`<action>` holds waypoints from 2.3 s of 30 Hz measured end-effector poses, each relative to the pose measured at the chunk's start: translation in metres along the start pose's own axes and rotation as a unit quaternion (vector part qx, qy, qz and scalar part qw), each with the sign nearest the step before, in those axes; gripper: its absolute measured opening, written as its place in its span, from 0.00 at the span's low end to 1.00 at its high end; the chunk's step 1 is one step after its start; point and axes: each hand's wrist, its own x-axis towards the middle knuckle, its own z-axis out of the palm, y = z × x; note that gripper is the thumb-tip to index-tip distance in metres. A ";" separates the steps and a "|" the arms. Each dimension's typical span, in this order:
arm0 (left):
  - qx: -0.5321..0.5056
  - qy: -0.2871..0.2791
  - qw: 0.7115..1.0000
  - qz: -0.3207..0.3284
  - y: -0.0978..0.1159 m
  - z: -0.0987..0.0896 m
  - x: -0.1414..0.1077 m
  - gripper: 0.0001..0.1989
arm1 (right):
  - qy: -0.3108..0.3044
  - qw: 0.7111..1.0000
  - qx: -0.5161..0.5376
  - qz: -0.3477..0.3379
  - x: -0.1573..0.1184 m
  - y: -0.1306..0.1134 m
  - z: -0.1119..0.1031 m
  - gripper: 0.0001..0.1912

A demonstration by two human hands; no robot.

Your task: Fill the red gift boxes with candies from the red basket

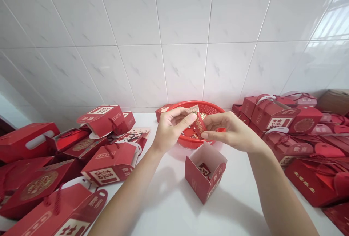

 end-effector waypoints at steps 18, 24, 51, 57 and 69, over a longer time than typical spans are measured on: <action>-0.014 -0.027 1.000 0.007 -0.003 -0.003 0.001 0.10 | -0.037 0.999 -0.023 -0.030 0.002 0.006 0.002 0.17; -0.017 -0.061 0.998 -0.003 0.000 -0.002 0.000 0.11 | -0.041 0.997 -0.042 -0.042 0.001 0.006 -0.001 0.21; 0.159 -0.142 0.977 -0.023 0.006 -0.011 -0.002 0.09 | -0.091 0.973 -0.203 0.054 -0.012 -0.002 -0.009 0.07; 0.280 -0.335 0.897 -0.066 0.013 -0.018 -0.004 0.11 | -0.082 0.956 -0.273 0.072 -0.017 -0.001 -0.014 0.07; 0.377 -0.443 0.805 -0.117 0.018 -0.011 -0.006 0.12 | -0.173 0.921 -0.301 0.176 -0.017 0.003 -0.011 0.04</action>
